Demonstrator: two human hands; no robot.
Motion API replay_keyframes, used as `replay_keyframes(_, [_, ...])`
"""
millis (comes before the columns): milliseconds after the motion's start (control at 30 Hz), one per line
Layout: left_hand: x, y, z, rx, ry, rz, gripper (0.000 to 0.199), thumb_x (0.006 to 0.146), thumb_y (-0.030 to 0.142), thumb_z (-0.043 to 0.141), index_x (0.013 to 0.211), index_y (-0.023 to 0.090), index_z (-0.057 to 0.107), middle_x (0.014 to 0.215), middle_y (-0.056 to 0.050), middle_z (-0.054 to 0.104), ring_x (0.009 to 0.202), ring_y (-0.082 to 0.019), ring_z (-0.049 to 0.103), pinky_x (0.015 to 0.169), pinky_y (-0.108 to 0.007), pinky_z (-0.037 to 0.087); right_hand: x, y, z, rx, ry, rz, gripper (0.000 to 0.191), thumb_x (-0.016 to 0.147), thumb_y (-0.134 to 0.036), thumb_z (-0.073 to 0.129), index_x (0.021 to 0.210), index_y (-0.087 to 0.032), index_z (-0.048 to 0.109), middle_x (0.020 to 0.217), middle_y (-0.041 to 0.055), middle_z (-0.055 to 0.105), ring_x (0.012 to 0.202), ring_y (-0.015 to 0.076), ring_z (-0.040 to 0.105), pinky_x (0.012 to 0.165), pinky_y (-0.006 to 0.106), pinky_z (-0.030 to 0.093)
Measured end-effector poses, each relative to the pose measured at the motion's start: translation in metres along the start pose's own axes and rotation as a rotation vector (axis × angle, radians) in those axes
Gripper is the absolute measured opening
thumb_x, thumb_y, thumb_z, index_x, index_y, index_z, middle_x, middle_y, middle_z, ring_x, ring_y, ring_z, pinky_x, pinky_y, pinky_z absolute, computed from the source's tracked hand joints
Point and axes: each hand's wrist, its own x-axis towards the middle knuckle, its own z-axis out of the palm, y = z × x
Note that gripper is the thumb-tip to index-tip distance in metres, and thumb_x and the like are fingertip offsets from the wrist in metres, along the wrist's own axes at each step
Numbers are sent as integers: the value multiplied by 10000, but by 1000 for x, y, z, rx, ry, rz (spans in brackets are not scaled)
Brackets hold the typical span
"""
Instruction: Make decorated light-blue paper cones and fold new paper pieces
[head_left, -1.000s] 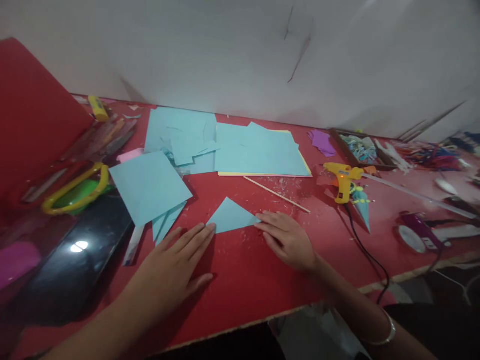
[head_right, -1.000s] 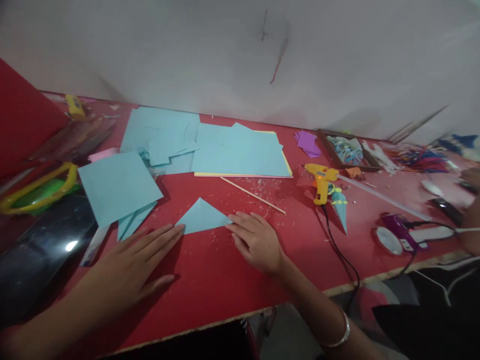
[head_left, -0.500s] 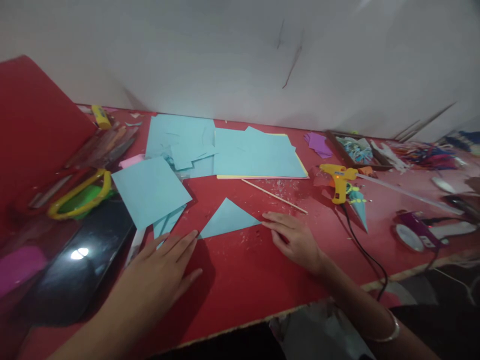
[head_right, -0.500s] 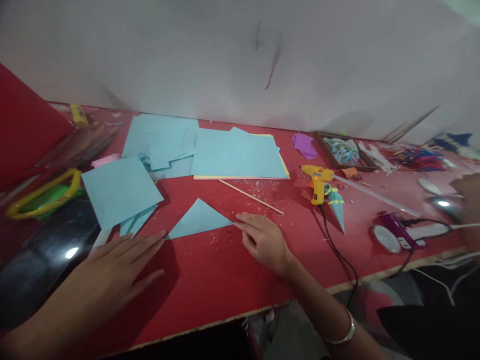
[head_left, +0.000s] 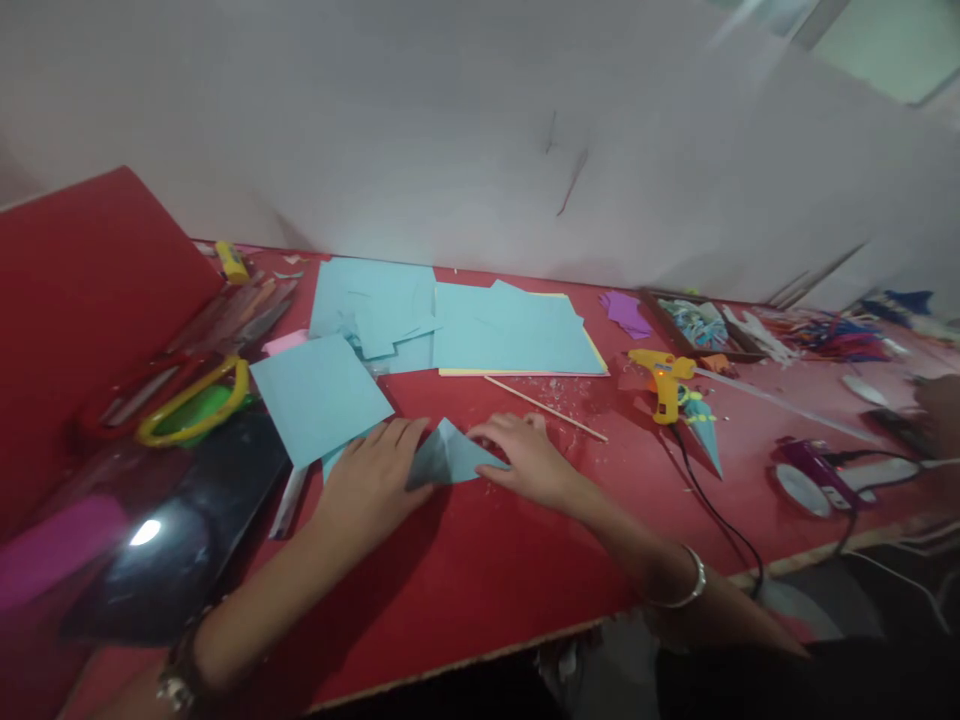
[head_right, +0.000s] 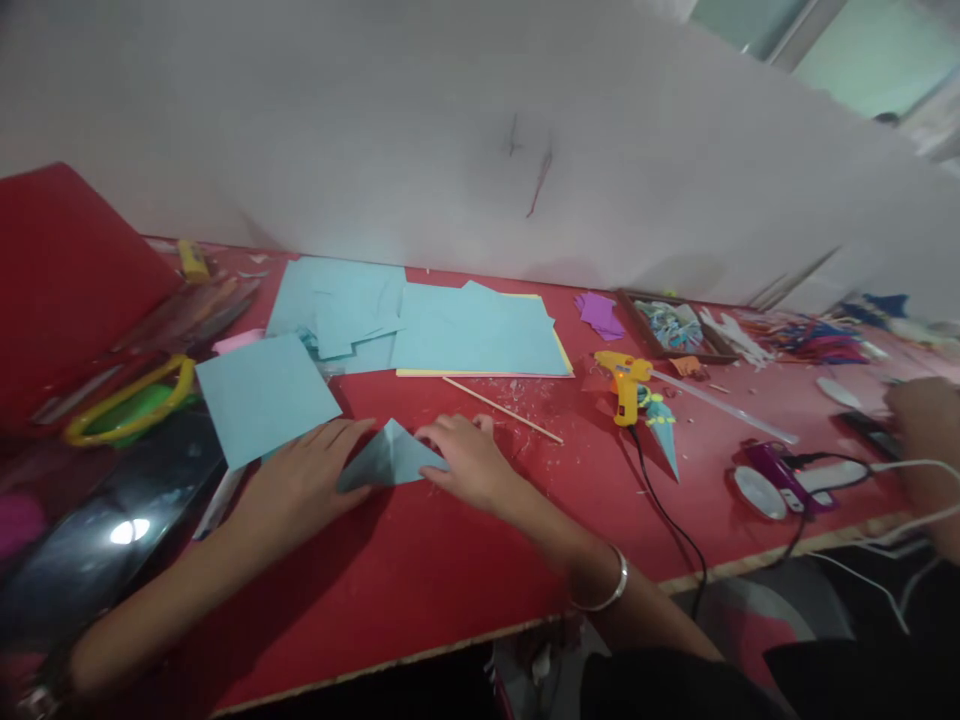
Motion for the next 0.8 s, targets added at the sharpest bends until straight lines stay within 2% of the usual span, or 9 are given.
replay_keyframes(133, [11,-5,9,-100,-23,-13,234,740,219,496,963,149,495,959,-88,580,890,-233,535,706,-350,441,16,1,9,217,8,33,252,734,-207,548,986,-201,537,776,-11,573,663,99,493,696,281,346])
replay_keyframes(233, [12,-9,15,-208,18,21,266,749,235,505,1002,162,465,970,-73,563,905,-217,521,736,-349,438,17,8,11,418,-20,25,246,768,-210,490,1010,-177,521,728,-17,559,580,79,467,592,226,365])
replay_keyframes(300, [11,-10,18,-279,72,9,400,750,288,525,1109,158,406,1032,-86,536,946,-215,505,778,-358,435,15,9,10,465,91,8,220,784,-221,466,991,-171,522,753,0,575,615,92,497,594,228,381])
replay_keyframes(367, [10,-10,18,-317,142,-13,496,750,319,532,1182,152,353,1092,-104,501,994,-219,479,821,-369,423,11,7,7,374,301,-6,156,800,-231,450,916,-185,544,764,11,595,671,111,526,685,270,387])
replay_keyframes(467, [8,-9,12,-354,207,3,358,783,250,482,1129,179,425,1073,-82,502,993,-207,466,838,-358,410,5,-1,8,101,471,-87,163,833,-229,410,821,-223,572,724,-8,611,688,119,540,828,345,308])
replay_keyframes(533, [7,-9,7,-423,215,22,214,793,176,431,994,197,504,1005,-56,517,942,-181,485,805,-325,422,2,-5,11,-7,446,-194,201,846,-215,387,822,-254,583,715,-32,618,685,108,542,859,352,266])
replay_keyframes(633, [5,-10,2,-574,193,35,208,736,62,383,814,196,521,908,-31,530,856,-143,513,730,-268,437,-1,-9,12,-31,371,-297,204,844,-242,385,855,-266,587,741,-39,621,705,108,541,860,346,270])
replay_keyframes(733, [6,-12,-1,-648,171,36,265,632,0,341,724,191,500,857,-21,536,817,-134,517,710,-263,434,-1,-7,7,27,343,-276,232,807,-281,411,962,-229,575,892,24,588,862,156,520,845,351,333])
replay_keyframes(800, [6,-13,-5,-673,184,36,269,586,1,326,692,189,487,866,-25,536,822,-135,512,722,-272,430,1,-2,3,58,328,-253,288,786,-188,390,1010,-232,565,1045,50,519,1000,178,465,861,360,367])
